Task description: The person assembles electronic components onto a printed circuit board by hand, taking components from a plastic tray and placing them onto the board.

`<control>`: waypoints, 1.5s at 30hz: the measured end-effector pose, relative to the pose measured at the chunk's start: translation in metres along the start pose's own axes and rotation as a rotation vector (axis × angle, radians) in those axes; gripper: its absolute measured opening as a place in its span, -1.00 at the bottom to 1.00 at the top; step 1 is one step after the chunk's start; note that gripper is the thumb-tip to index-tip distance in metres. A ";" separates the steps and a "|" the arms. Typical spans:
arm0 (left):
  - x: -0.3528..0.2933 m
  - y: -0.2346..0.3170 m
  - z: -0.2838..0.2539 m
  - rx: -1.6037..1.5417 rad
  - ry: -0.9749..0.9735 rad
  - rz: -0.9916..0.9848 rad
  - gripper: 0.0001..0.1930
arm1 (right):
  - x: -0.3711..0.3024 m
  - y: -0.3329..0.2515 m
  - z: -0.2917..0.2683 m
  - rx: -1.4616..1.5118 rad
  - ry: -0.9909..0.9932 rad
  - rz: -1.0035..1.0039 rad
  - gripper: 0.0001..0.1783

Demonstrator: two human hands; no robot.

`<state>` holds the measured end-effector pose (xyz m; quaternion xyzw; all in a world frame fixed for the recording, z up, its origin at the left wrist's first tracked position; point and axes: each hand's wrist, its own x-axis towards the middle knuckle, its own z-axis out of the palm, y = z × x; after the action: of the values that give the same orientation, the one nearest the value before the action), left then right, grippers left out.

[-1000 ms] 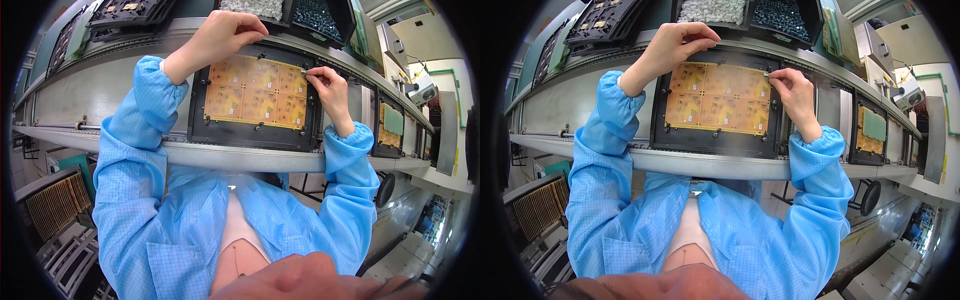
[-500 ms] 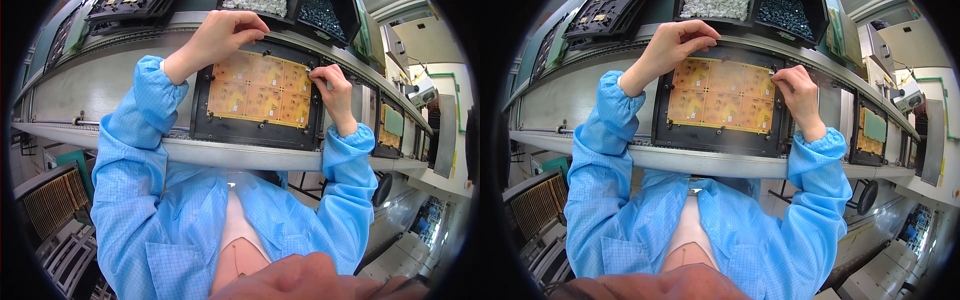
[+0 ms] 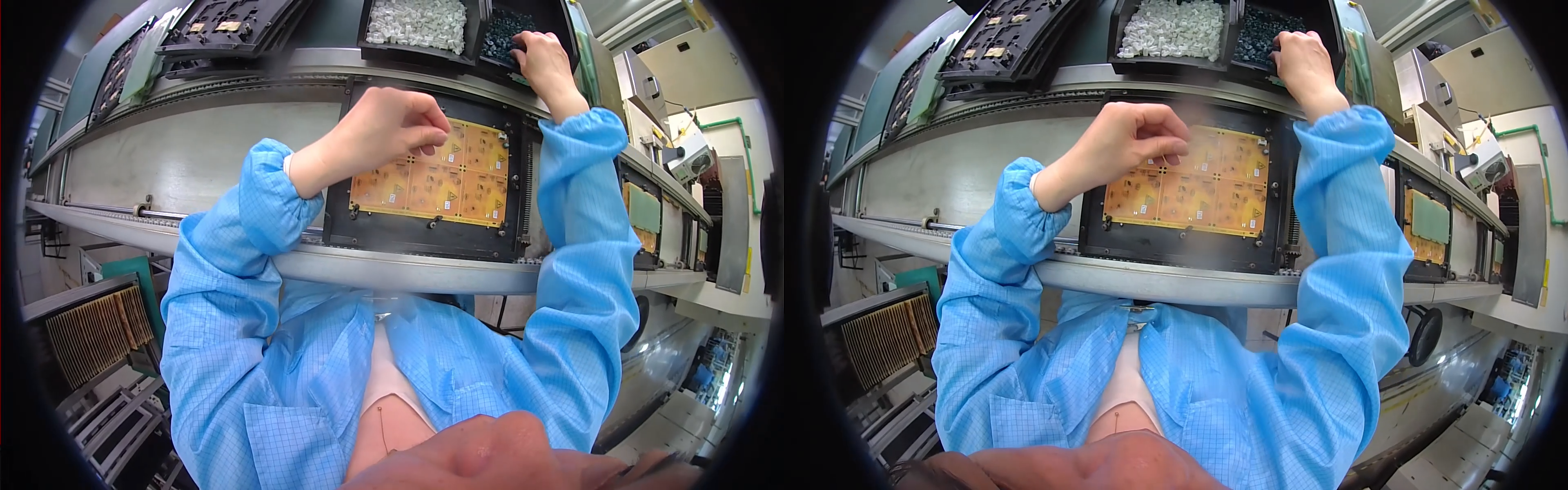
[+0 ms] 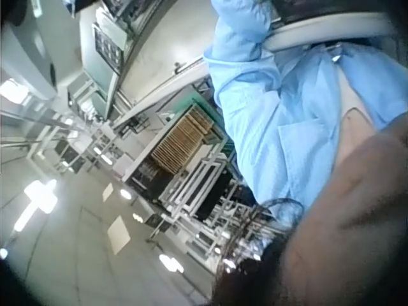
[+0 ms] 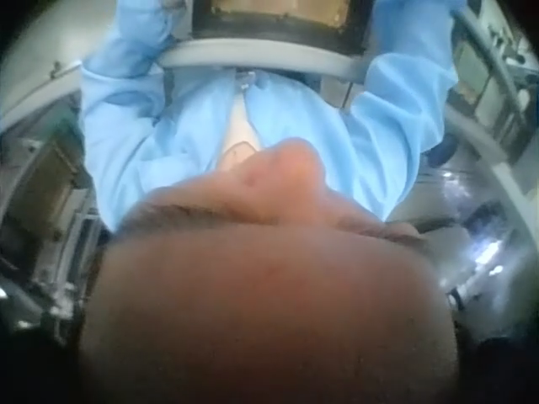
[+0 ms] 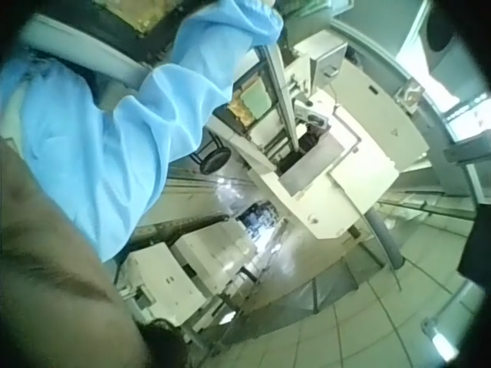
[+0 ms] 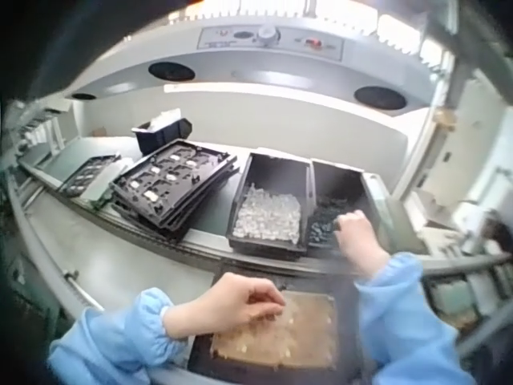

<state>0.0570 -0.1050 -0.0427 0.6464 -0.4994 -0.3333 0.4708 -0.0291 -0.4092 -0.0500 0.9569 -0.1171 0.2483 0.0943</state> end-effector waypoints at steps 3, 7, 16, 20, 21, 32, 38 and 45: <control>-0.002 0.000 0.005 -0.082 -0.014 -0.035 -0.85 | 0.016 0.003 0.012 -0.095 -0.260 0.095 -0.78; 0.001 0.004 0.016 0.038 -0.040 -0.015 -0.87 | 0.020 0.004 0.024 -0.059 -0.169 0.057 -0.82; 0.049 -0.017 0.075 0.479 -0.146 0.169 -0.83 | 0.029 0.024 0.069 0.004 -0.040 -0.107 -0.83; 0.056 -0.024 0.083 0.592 -0.131 0.135 -0.83 | 0.027 -0.008 0.026 0.283 0.094 0.176 -0.89; 0.058 -0.028 0.084 0.584 -0.097 0.221 -0.87 | 0.022 -0.009 0.015 0.286 0.098 0.183 -0.89; 0.067 -0.022 0.088 0.640 -0.150 0.275 -0.88 | -0.052 -0.014 -0.021 1.006 0.314 0.093 -0.85; 0.063 -0.023 0.082 0.662 -0.109 0.276 -0.89 | -0.082 -0.032 -0.047 0.927 0.060 0.299 -0.84; 0.102 -0.034 -0.022 0.857 0.574 0.441 -0.89 | -0.142 -0.033 -0.070 1.204 -0.210 0.501 -0.84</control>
<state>0.1167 -0.1951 -0.0634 0.7250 -0.5655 0.1952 0.3414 -0.1721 -0.3356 -0.0646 0.8056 -0.1854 0.1903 -0.5296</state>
